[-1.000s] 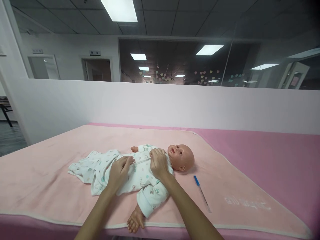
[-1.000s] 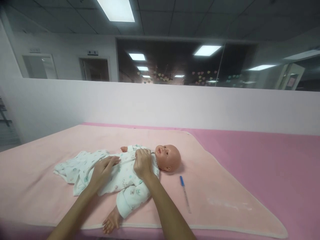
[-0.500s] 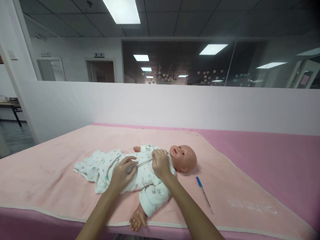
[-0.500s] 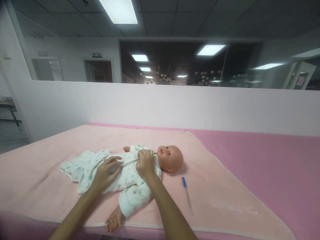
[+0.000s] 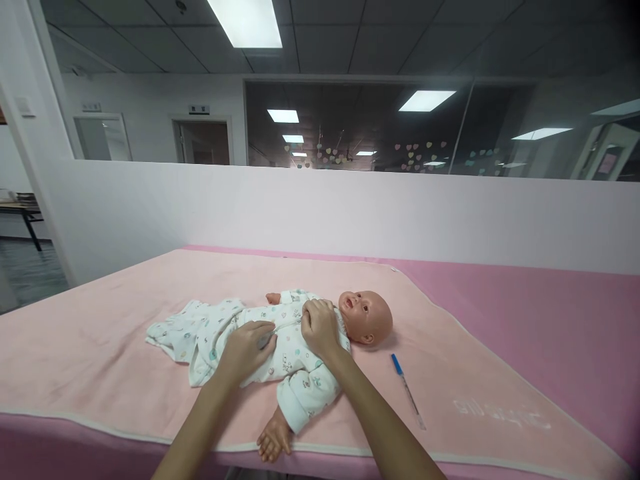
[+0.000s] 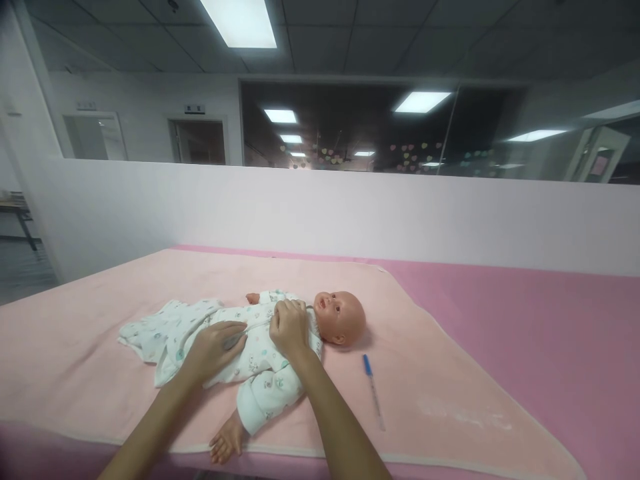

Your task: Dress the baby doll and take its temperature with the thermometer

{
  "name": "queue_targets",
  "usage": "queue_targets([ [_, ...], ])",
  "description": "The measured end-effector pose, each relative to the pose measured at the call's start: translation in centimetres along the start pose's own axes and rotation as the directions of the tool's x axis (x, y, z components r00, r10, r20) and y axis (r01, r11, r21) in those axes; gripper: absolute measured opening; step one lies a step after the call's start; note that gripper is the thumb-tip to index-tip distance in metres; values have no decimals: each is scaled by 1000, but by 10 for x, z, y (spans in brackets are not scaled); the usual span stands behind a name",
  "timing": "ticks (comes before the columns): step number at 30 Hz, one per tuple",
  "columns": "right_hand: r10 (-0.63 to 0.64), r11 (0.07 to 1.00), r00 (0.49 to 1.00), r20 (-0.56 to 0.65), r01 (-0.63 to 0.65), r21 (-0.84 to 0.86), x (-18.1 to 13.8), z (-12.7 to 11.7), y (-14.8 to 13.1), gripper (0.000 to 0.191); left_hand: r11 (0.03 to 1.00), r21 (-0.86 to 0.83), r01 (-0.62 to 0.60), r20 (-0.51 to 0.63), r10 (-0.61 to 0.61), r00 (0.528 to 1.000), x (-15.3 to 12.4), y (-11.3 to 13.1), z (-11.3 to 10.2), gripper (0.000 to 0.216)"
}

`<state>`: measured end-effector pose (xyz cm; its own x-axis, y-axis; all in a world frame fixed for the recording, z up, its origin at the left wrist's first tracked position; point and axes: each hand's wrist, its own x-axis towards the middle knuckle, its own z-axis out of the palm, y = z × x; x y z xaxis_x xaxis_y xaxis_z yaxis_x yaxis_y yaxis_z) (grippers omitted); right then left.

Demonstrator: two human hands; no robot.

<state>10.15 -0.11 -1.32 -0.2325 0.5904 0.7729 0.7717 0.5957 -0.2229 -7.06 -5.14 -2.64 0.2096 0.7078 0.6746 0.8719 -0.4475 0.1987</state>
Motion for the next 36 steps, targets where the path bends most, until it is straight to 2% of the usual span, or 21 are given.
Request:
queue_targets([
  [4, -2, 1000, 1000, -2, 2, -13, -1, 1, 1, 14, 995, 102, -11, -50, 16, 999, -2, 2, 8, 26],
  [7, -27, 998, 1000, -1, 27, -62, -2, 2, 2, 13, 989, 144, -27, -38, 33, 999, -3, 4, 10, 24],
  [10, -170, 972, 984, 50, 176, -156, 0, -1, -2, 9, 988, 155, 13, 22, -17, 1000, 0, 6, 2, 19],
  [13, -290, 926, 950, 115, 309, -217, 2, -19, -11, 9, 999, 44, 27, 124, -33, 992, 6, 7, -17, 15],
  [15, -239, 941, 969, 61, 247, -232, -5, -42, -14, 14, 995, -97, 29, 145, -15, 989, 13, 7, -31, 21],
  [17, -85, 969, 994, -73, 65, -240, -25, -67, -9, 17, 966, -249, 69, 34, -62, 997, 23, 7, -42, 26],
  [19, 73, 954, 981, -180, -122, -275, -59, -89, 6, 15, 899, -421, 122, -102, -181, 978, 37, 8, -44, 27],
  [21, 170, 879, 941, -292, -279, -386, -101, -103, 28, 18, 804, -571, 167, -134, -292, 947, 55, 12, -38, 30],
  [22, 186, 831, 937, -295, -310, -461, -123, -107, 40, 21, 764, -617, 187, -108, -318, 942, 65, 15, -31, 31],
  [24, 196, 754, 949, -246, -306, -581, -161, -110, 62, 23, 734, -642, 222, -5, -293, 956, 84, 22, -13, 32],
  [26, 154, 748, 966, -206, -250, -614, -185, -110, 79, 23, 740, -638, 215, 97, -199, 975, 96, 28, 10, 31],
  [29, 109, 783, 979, -170, -190, -593, -195, -110, 88, 19, 750, -623, 221, 267, -61, 962, 98, 33, 40, 31],
  [31, 154, 791, 978, -141, -208, -576, -192, -112, 85, 19, 760, -620, 196, 292, -8, 956, 93, 34, 52, 33],
  [33, 266, 771, 954, -141, -298, -563, -186, -114, 76, 23, 777, -609, 162, 295, 32, 955, 86, 34, 55, 37],
  [36, 465, 656, 848, -255, -523, -544, -176, -121, 60, 28, 784, -608, 126, 307, 86, 948, 81, 34, 50, 37],
])
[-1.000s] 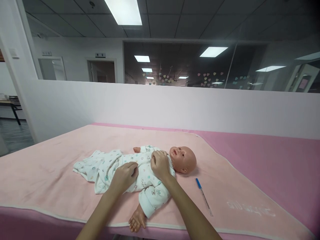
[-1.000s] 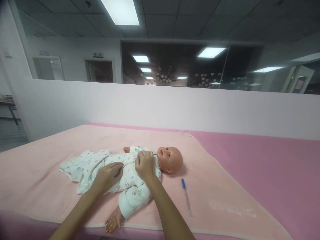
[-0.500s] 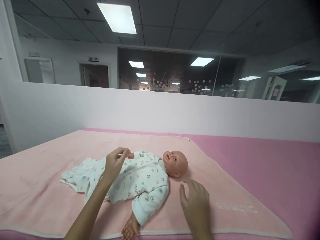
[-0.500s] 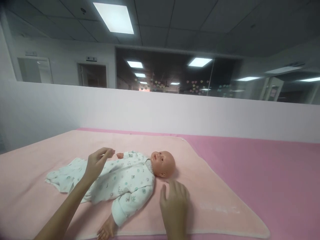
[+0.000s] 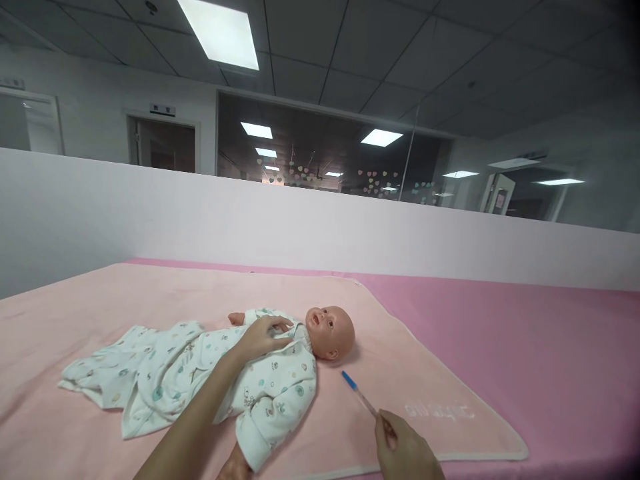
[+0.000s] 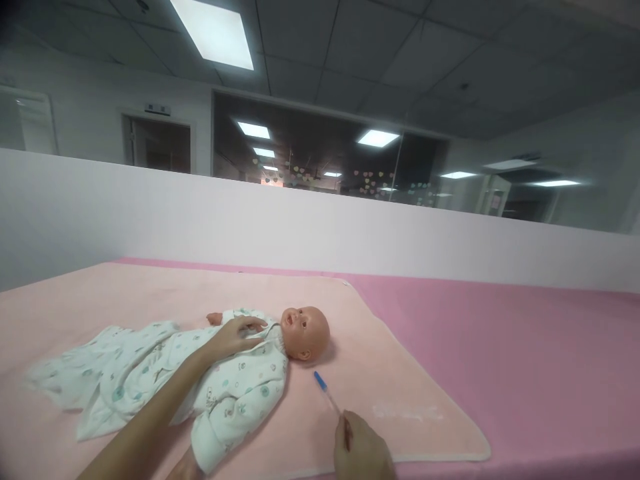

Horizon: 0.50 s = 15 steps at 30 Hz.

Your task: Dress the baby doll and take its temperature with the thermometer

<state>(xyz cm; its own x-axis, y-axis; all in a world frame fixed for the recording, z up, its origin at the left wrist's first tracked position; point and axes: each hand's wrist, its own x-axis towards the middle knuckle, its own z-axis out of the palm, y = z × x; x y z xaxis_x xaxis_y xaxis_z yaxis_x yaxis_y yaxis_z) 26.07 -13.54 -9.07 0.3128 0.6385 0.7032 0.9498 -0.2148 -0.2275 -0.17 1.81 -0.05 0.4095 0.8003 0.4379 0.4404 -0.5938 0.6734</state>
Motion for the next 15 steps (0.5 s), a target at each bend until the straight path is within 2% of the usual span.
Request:
queue_targets([
  [1, 65, 998, 998, -10, -65, 0, 3, -7, -5, 29, 1000, -7, -7, 8, 7, 1000, -1, 1, -1, 35],
  [3, 104, 993, 994, -22, -103, 59, 12, -24, -19, 28, 1000, -12, -1, -14, 1, 1000, -1, 2, -3, 31],
  [5, 46, 980, 999, -15, -42, 194, 27, -44, -40, 28, 999, -11, 38, -78, -39, 996, -1, 1, -3, 30],
  [6, 51, 968, 998, -47, -37, 248, 37, -53, -52, 29, 998, -19, 64, -119, -66, 991, 0, 0, -4, 32],
  [9, -31, 925, 995, -92, 64, 374, 67, -71, -91, 30, 982, -144, 124, -232, -155, 960, 0, -6, -6, 38],
  [12, -168, 904, 986, -5, 156, 398, 92, -64, -128, 25, 934, -320, 158, -277, -251, 927, 0, -10, -9, 41],
  [15, -289, 913, 950, 120, 236, 332, 109, -36, -157, 24, 894, -409, 184, -254, -305, 918, 1, -12, -10, 45],
])
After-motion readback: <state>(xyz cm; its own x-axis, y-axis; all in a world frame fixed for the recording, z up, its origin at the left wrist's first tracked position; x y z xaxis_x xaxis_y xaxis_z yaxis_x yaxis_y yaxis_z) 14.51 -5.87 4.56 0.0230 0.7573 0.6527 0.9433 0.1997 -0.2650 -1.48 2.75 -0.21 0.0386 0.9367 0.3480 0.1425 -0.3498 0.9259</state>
